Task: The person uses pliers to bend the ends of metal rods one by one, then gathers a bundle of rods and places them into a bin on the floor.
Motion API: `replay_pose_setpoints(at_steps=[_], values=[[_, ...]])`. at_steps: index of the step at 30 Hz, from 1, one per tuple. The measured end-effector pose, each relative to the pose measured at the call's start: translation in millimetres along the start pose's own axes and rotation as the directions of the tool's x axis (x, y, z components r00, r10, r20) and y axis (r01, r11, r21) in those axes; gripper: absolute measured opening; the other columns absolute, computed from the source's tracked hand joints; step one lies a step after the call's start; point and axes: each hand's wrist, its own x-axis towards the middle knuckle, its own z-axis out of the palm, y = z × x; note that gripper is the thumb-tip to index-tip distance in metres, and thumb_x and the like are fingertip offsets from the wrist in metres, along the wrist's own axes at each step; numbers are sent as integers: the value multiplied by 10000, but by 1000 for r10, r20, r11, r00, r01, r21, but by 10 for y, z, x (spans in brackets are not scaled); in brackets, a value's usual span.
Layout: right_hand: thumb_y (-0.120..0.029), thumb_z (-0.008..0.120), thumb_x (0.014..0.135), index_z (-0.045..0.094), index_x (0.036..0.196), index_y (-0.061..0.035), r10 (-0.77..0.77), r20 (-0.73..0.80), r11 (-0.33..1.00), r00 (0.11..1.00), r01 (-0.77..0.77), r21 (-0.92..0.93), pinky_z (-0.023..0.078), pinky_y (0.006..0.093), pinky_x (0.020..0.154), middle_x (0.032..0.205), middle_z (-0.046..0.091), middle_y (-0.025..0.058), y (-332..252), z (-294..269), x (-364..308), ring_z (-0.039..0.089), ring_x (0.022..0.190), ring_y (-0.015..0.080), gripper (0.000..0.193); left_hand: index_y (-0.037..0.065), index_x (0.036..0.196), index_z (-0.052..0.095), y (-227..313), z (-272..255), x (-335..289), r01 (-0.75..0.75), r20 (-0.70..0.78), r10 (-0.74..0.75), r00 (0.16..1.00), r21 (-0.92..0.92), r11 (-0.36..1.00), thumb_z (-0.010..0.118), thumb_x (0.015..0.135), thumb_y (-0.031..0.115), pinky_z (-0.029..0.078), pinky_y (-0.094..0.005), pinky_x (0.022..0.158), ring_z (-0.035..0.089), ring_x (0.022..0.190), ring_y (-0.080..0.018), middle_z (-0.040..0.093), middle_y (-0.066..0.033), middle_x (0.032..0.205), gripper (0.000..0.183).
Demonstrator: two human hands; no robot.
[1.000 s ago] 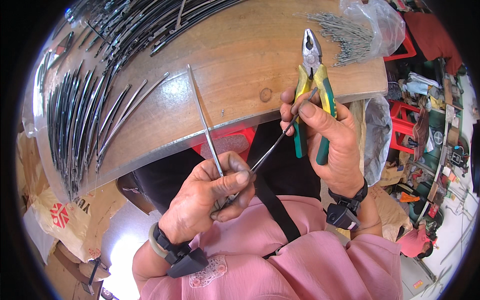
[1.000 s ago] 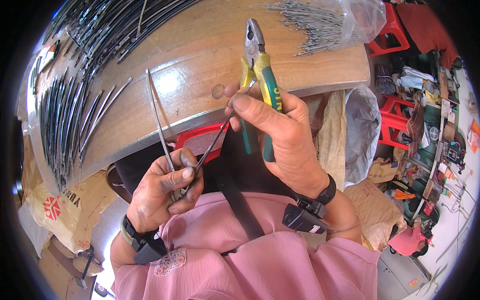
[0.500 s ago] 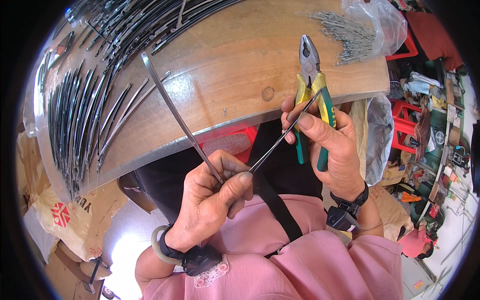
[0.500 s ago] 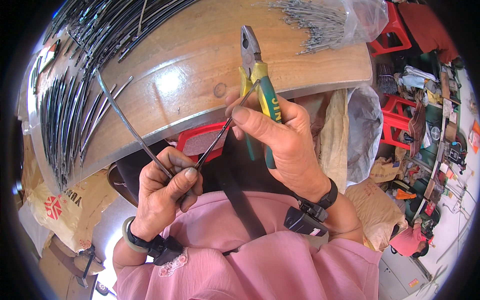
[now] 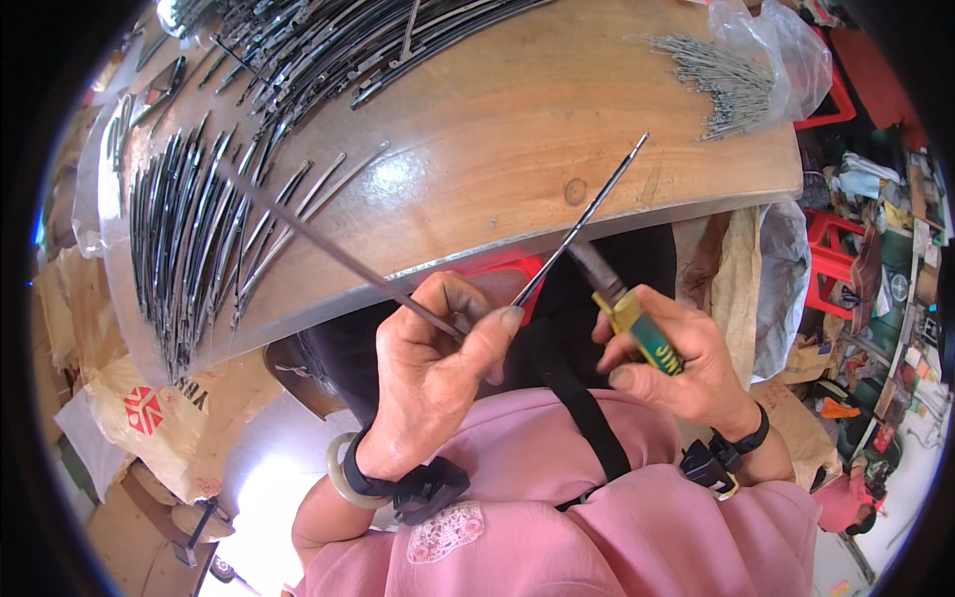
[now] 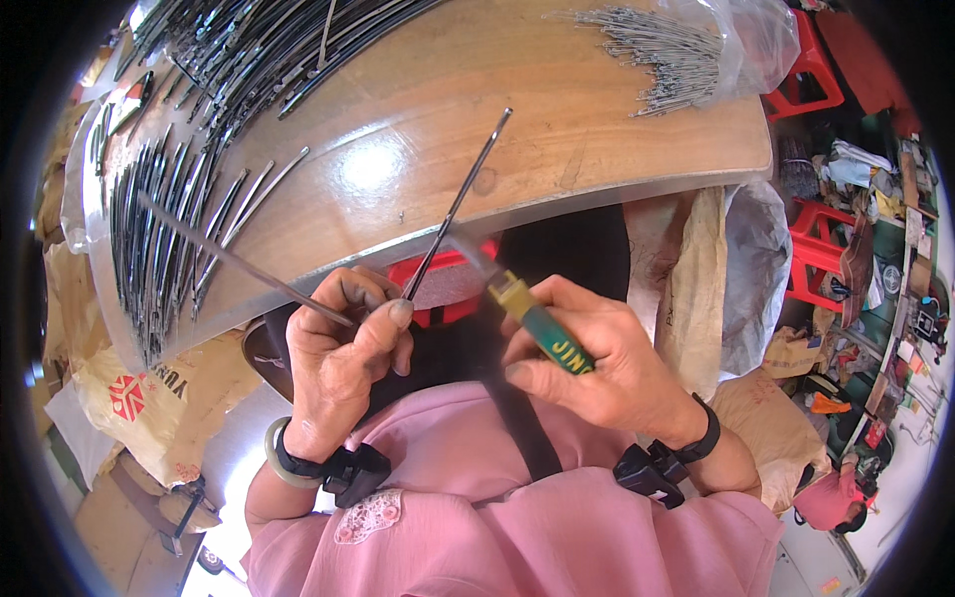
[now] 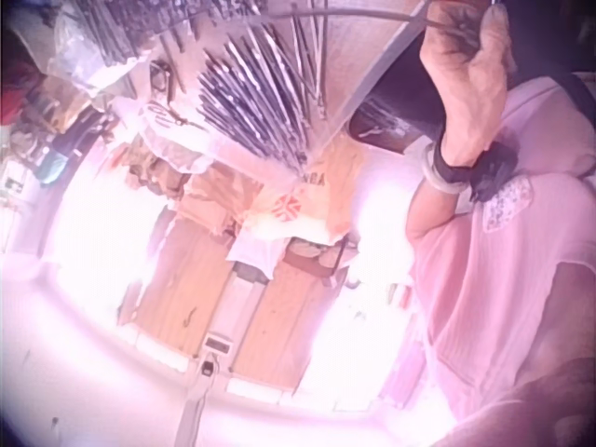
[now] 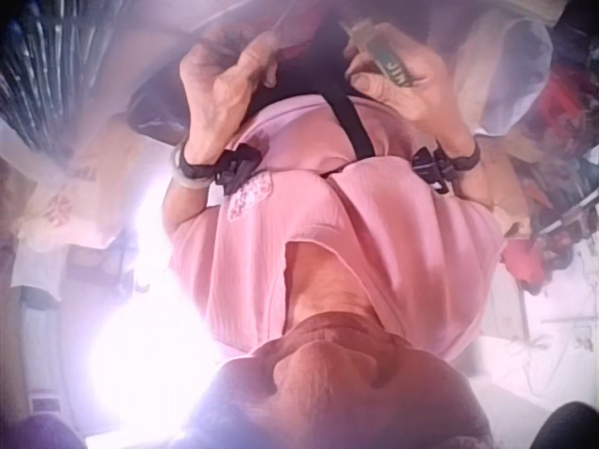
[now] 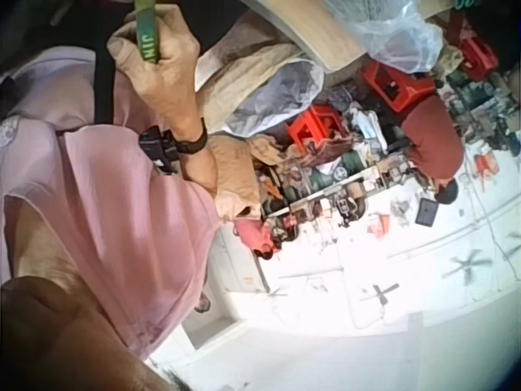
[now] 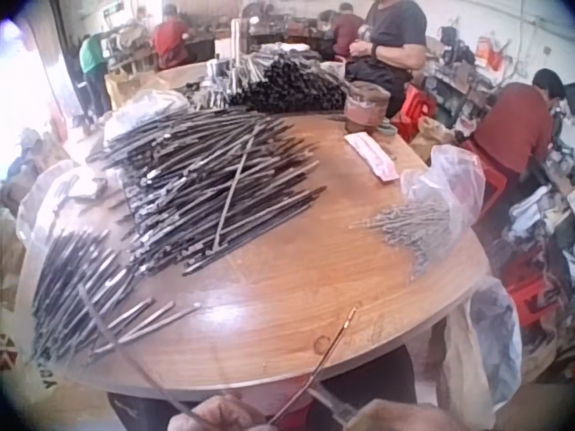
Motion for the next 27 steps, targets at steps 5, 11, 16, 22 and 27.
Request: replay_pose_setpoints(at_steps=[5, 11, 16, 22, 27], values=[[-196, 760, 818, 696, 903, 9, -49, 88, 997, 995, 54, -51, 499, 323, 733, 983, 597, 104, 33, 7, -1, 632, 846, 239, 231, 21, 822, 566, 146, -60, -16, 185, 64, -178, 982, -112, 976, 681, 863, -8, 397, -200, 523, 521, 573, -48, 581, 7, 691, 125], [-289, 787, 819, 709, 924, 45, -44, 86, 998, 995, 48, -46, 521, 329, 789, 1083, 627, 161, -15, 39, -13, 651, 932, 265, 358, 10, 836, 582, 54, -55, -12, 19, -17, -19, 1000, 11, 1000, 670, 830, -72, 405, -193, 549, 523, 604, -41, 588, 3, 717, 121], [-186, 804, 784, 705, 955, 40, -6, 165, 995, 986, 23, -101, 533, 343, 788, 1105, 624, 183, -6, 101, 55, 666, 909, 295, 300, -2, 806, 579, -95, -41, -13, -257, -55, 272, 961, 190, 948, 685, 791, -119, 404, -190, 568, 522, 672, -48, 599, -35, 856, 159], [-77, 711, 768, 660, 1132, -10, -56, 151, 991, 987, 74, -116, 534, 381, 767, 1083, 619, 189, -81, 181, 50, 647, 867, 366, 373, -19, 820, 593, -181, -52, 7, -558, 16, 641, 767, 510, 655, 693, 746, -147, 408, -208, 502, 556, 653, -108, 617, -106, 851, 178], [-108, 711, 783, 652, 1163, -14, -43, 133, 995, 990, 54, -79, 532, 395, 780, 1092, 610, 206, -74, 195, 84, 640, 894, 382, 396, -12, 836, 601, -194, -29, 52, -603, 74, 684, 726, 547, 581, 697, 762, -136, 406, -225, 490, 551, 613, -123, 616, -106, 846, 173]])
